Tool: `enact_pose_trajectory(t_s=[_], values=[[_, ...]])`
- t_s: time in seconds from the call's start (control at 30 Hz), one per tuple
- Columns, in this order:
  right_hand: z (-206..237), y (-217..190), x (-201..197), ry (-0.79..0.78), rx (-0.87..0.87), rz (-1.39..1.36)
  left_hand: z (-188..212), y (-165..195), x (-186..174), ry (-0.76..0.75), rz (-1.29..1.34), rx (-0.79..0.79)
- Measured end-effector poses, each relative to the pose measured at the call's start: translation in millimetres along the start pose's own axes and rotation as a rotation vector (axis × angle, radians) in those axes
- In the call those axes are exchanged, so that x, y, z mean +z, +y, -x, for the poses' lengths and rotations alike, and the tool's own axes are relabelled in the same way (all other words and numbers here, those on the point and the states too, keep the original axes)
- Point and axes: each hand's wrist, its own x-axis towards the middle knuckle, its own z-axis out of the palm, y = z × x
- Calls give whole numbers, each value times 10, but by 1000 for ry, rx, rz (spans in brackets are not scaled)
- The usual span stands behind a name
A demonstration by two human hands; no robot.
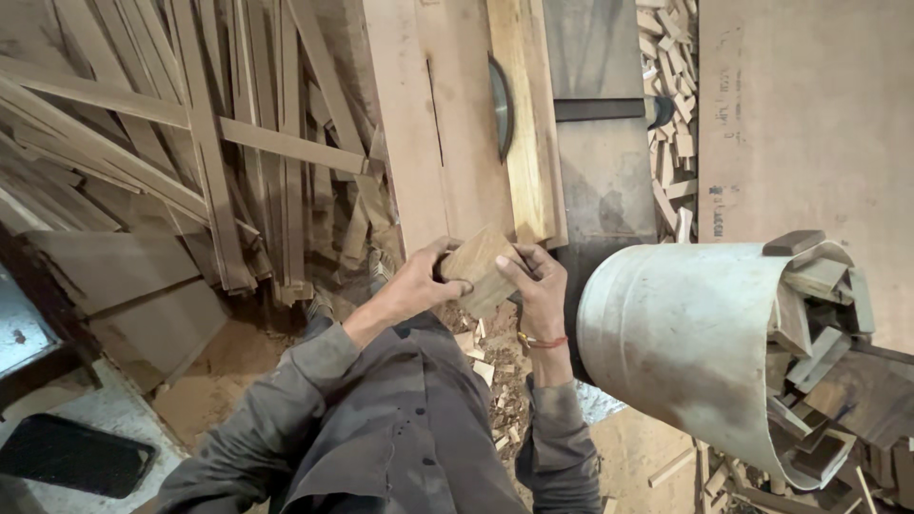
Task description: The person sits at a table-mounted circular saw and repeatedly cuts small wooden blocks to size, guiding each piece against the fence with both hands. After cutting, they turn the pieces over and place the finished blocks into a nearby bucket.
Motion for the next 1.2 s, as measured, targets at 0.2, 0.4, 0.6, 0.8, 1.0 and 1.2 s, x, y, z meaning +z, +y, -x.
enact_pose_trajectory(t_s=[0.2, 0.4, 0.6, 0.8, 1.0, 1.2], values=[[-71, 78, -206, -7, 98, 25, -67, -166, -73, 184, -31, -47], [-617, 521, -598, 100, -204, 475, -650, -863, -120, 332, -10, 239], [-1361, 965, -820, 306, -308, 965, -1265, -1242, 474, 259, -363, 351], [-1513, 932, -771, 369, -361, 1126, -1554, -1199, 959, 255, -375, 439], [-1706, 771, -834, 205, -208, 1195, -1540, -1226, 1024, 110, -292, 17], [-1976, 717, -836, 139, -263, 1179, -1736, -1186, 941, 179, -291, 250]])
